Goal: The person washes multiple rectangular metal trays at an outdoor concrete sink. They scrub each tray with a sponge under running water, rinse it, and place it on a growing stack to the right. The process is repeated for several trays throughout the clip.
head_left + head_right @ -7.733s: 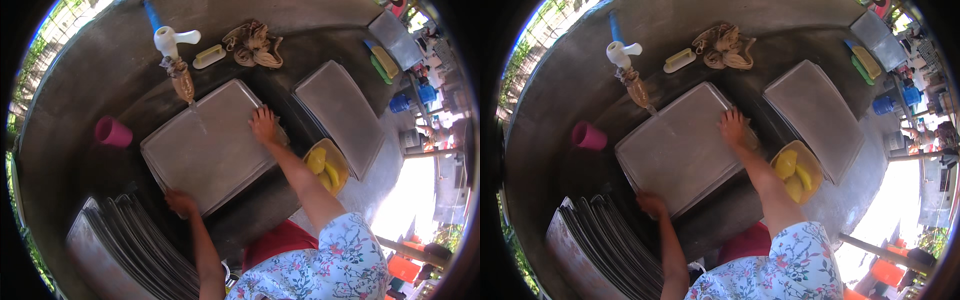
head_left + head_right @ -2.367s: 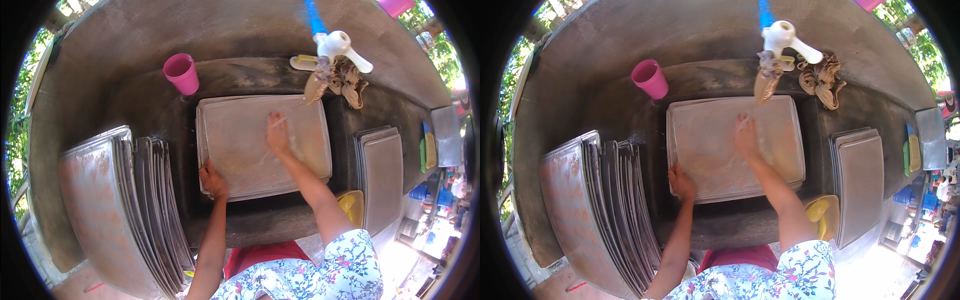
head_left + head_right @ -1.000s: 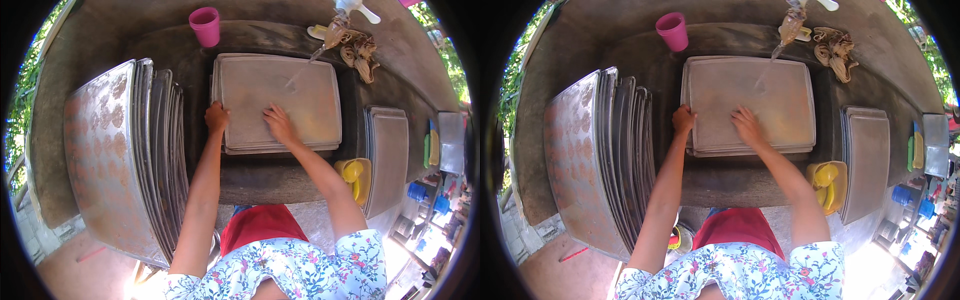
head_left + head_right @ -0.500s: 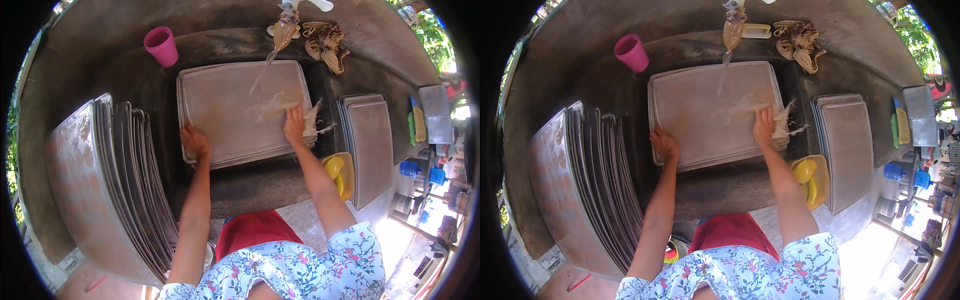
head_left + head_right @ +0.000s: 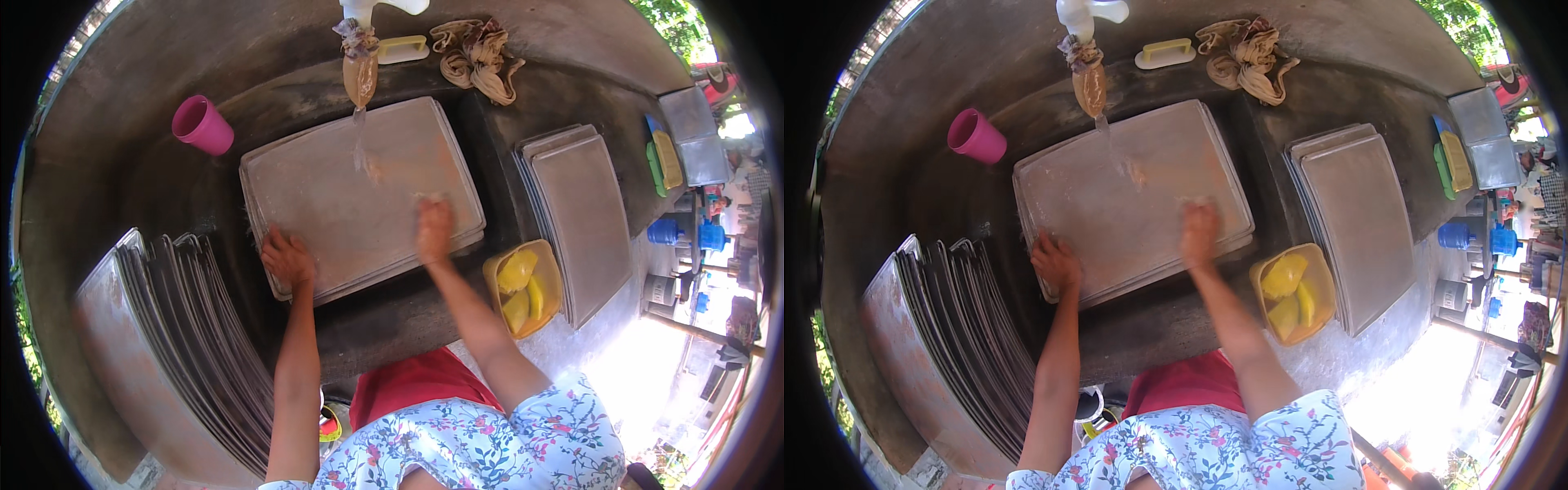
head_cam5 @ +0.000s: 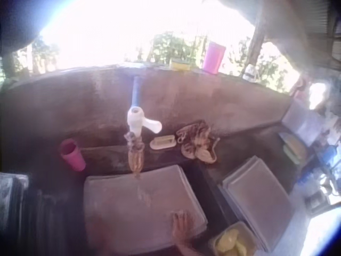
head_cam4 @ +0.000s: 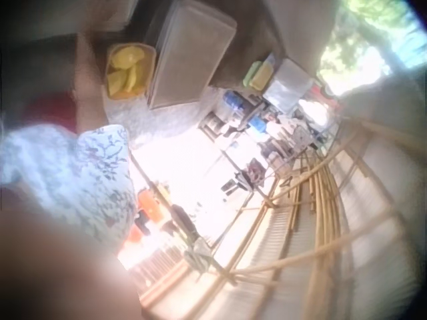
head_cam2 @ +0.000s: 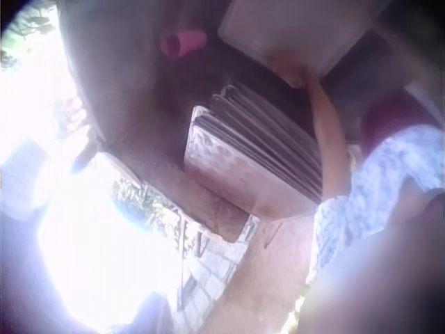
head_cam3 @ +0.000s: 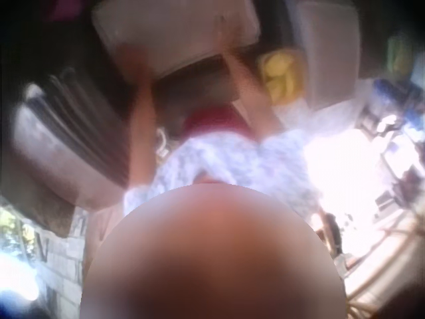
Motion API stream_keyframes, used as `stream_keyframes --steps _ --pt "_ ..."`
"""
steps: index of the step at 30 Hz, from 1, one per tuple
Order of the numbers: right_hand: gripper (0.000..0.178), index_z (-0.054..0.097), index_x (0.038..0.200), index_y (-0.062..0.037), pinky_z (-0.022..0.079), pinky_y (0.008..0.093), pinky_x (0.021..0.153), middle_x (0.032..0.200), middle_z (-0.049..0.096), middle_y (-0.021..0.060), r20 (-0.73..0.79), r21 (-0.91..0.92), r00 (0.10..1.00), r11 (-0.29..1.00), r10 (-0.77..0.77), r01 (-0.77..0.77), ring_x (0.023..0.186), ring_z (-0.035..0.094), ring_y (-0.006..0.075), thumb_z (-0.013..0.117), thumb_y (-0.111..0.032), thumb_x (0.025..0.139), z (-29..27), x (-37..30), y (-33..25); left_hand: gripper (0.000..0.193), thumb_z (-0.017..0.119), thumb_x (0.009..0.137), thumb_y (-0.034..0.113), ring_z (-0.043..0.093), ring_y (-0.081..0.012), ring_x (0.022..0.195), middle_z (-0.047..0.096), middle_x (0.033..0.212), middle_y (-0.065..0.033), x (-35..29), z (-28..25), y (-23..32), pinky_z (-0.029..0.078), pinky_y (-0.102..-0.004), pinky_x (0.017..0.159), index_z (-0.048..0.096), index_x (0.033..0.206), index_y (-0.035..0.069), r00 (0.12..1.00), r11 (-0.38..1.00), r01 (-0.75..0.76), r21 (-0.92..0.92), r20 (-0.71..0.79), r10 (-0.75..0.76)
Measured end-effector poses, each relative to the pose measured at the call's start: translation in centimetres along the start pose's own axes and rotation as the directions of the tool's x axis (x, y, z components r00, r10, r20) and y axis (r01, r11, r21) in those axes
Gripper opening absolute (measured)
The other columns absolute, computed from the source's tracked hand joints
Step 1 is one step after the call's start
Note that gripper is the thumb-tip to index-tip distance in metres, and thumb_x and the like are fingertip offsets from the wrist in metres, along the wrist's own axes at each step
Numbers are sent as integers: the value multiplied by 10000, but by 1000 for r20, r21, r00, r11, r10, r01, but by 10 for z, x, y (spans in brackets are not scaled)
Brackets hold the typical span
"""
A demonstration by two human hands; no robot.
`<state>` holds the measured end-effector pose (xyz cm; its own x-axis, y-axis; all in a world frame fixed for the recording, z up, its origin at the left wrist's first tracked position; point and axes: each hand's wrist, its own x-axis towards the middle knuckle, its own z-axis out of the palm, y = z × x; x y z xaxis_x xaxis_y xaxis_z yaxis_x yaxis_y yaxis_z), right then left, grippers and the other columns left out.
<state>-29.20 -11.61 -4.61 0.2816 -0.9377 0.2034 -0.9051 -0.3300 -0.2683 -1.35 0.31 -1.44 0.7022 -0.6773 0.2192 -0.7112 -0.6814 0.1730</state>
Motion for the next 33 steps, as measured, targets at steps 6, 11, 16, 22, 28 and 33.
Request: stream_keyframes --steps 6,11,16,22,28,33 --pt "436 426 1316 -47 210 470 1101 1391 381 146 -78 -588 994 808 -82 20 1326 284 321 440 -184 902 31 152 10 531 503 882 258 401 -341 1087 416 1222 -177 3 0 1 350 -445 922 363 1360 74 999 999 26 24 46 -27" --pt "377 455 1279 -31 237 468 1093 1345 444 167 -18 21 972 972 -235 236 1300 329 365 332 -209 970 59 92 -88 531 498 879 256 405 -345 1083 418 1220 -180 2 -1 2 353 -453 925 369 1357 65 999 1000 17 20 46 -18" --pt "362 476 1242 6 245 481 1079 1324 458 199 -25 78 994 992 102 -100 1281 334 417 408 -153 924 2 63 -1 544 504 872 252 410 -358 1079 424 1211 -196 2 3 0 357 -458 922 367 1364 66 1000 1000 -10 4 26 10" --pt "345 464 1226 3 288 440 1059 1293 468 195 -149 479 987 877 63 17 1243 390 367 457 -145 914 27 177 -12 547 504 873 246 410 -366 1074 419 1213 -211 2 8 -2 362 -463 916 362 1369 66 999 1000 4 16 32 -4" --pt "323 483 1141 12 352 464 973 1155 514 184 -348 663 937 703 -15 257 1126 454 365 466 -203 900 92 196 -106 535 495 884 249 410 -361 1078 413 1218 -206 2 4 1 368 -460 917 363 1372 72 999 1000 1 28 38 -2" --pt "264 570 1078 -34 359 492 961 1099 511 181 -203 -123 970 986 -137 114 1111 468 352 460 -110 851 32 180 -6 538 505 884 257 416 -353 1077 418 1211 -196 2 1 1 373 -461 916 367 1371 73 999 1000 -2 22 42 1"
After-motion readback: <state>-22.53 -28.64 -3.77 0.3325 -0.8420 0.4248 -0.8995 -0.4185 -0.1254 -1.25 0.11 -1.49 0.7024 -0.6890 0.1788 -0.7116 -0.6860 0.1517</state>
